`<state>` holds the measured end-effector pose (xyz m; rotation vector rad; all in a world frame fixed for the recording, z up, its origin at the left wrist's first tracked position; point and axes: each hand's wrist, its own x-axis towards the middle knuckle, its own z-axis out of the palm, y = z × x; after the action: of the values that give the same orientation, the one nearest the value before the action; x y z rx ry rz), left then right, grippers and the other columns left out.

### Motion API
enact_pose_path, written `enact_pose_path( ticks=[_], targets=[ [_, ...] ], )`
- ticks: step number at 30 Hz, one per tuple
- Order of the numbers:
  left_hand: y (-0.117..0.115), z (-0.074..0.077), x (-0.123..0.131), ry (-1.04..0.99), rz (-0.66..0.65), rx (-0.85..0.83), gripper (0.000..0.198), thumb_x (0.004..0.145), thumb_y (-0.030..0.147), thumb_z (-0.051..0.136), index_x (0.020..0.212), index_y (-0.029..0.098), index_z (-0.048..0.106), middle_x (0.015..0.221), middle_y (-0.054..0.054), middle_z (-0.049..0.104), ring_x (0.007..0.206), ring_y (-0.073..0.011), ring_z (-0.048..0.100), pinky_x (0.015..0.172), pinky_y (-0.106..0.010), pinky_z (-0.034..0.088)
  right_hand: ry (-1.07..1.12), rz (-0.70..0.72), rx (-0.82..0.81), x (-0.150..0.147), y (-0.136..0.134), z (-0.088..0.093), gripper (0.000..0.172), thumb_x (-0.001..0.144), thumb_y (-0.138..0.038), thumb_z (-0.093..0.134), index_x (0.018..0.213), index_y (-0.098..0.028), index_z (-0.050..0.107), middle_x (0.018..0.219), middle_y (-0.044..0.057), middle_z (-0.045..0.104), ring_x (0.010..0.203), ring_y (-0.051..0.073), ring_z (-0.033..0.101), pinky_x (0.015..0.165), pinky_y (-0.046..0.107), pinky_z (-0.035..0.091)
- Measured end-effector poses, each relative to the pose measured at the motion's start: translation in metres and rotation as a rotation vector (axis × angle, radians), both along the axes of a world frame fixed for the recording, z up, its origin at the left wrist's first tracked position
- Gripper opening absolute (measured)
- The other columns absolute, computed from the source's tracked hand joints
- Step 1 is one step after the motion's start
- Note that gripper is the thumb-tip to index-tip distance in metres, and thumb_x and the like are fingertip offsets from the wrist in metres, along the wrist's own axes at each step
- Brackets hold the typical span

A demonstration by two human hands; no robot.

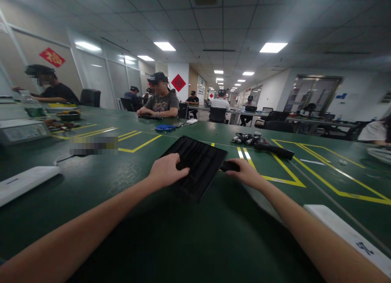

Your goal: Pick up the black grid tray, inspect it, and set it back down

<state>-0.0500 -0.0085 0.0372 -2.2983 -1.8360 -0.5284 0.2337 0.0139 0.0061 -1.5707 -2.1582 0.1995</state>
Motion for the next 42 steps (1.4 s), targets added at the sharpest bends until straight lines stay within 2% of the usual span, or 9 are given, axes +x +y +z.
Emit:
enact_pose_path(
  ticks=[5,11,15,19,23,29,32,36,42],
  targets=[
    [0.035,0.000,-0.040,-0.001,0.333,-0.139,0.059,0.068,0.063,0.035,0.084,0.012,0.060,0.093,-0.018,0.063,0.085,-0.0322,0.058,0.065,-0.036,0.043,-0.219,-0.232,-0.030,0.030,0.011,-0.006,0.039,0.075,-0.037,0.053,0.106,-0.013,0.057,0.106,0.013,0.059,0.097,0.027,0.052,0.081,0.034,0.039],
    [0.043,-0.002,-0.054,0.054,0.398,-0.245,0.060,0.070,0.059,0.037,0.085,0.007,0.062,0.097,-0.022,0.061,0.090,-0.0346,0.057,0.070,-0.039,0.044,-0.306,-0.311,-0.057,0.030,0.009,-0.012,0.044,0.078,-0.042,0.045,0.106,-0.010,0.056,0.111,0.017,0.055,0.103,0.031,0.047,0.084,0.039,0.038],
    [0.027,0.001,-0.035,0.130,0.293,-0.057,0.044,0.083,0.040,0.027,0.092,0.009,0.057,0.093,-0.018,0.061,0.086,-0.0298,0.058,0.069,-0.037,0.043,-0.280,-0.305,0.138,0.007,0.000,-0.002,0.056,0.075,-0.042,0.050,0.120,-0.010,0.046,0.124,0.016,0.047,0.117,0.032,0.035,0.096,0.043,0.029],
    [-0.008,-0.010,0.006,0.153,-0.115,-0.089,0.029,0.085,0.019,0.025,0.098,0.017,0.051,0.093,-0.008,0.060,0.079,-0.0187,0.059,0.067,-0.029,0.042,-0.163,-0.034,0.162,-0.036,-0.024,0.000,0.043,0.080,-0.036,0.046,0.118,-0.014,0.049,0.120,0.011,0.050,0.113,0.025,0.041,0.094,0.037,0.034],
    [-0.039,-0.026,0.037,0.247,-0.412,-0.167,0.022,0.085,0.020,0.031,0.090,0.018,0.052,0.089,-0.006,0.056,0.072,-0.0168,0.057,0.061,-0.028,0.042,-0.205,0.195,0.142,-0.073,-0.051,-0.009,0.026,0.082,-0.029,0.043,0.101,-0.017,0.057,0.103,0.009,0.058,0.097,0.022,0.049,0.084,0.034,0.041],
    [-0.046,-0.024,0.038,0.219,-0.471,-0.152,0.022,0.085,0.030,0.035,0.091,0.018,0.052,0.094,-0.005,0.050,0.075,-0.0154,0.054,0.060,-0.026,0.042,-0.236,0.241,0.148,-0.076,-0.058,-0.003,0.026,0.084,-0.027,0.039,0.099,-0.018,0.058,0.100,0.008,0.059,0.092,0.020,0.050,0.079,0.031,0.042],
    [-0.040,-0.025,0.033,0.190,-0.466,-0.186,0.022,0.086,0.030,0.033,0.091,0.018,0.051,0.092,-0.005,0.052,0.075,-0.0158,0.054,0.061,-0.027,0.042,-0.235,0.140,0.227,-0.055,-0.042,0.009,0.031,0.085,-0.030,0.038,0.106,-0.017,0.056,0.106,0.008,0.058,0.097,0.021,0.049,0.083,0.033,0.040],
    [-0.035,-0.029,0.028,0.164,-0.500,-0.234,0.021,0.086,0.029,0.034,0.090,0.018,0.051,0.090,-0.006,0.055,0.075,-0.0158,0.054,0.065,-0.028,0.042,-0.324,-0.228,0.280,-0.007,-0.014,0.013,0.035,0.084,-0.028,0.036,0.111,-0.013,0.053,0.112,0.013,0.055,0.103,0.025,0.047,0.088,0.036,0.035],
    [-0.017,-0.023,0.021,-0.281,-0.360,-0.320,0.016,0.076,0.031,0.044,0.076,0.017,0.051,0.071,-0.003,0.057,0.062,-0.0145,0.054,0.055,-0.026,0.041,-0.355,-0.407,-0.052,0.040,0.005,-0.013,0.046,0.087,-0.039,0.023,0.100,-0.015,0.060,0.097,0.016,0.060,0.089,0.027,0.055,0.075,0.038,0.040]
  ],
)
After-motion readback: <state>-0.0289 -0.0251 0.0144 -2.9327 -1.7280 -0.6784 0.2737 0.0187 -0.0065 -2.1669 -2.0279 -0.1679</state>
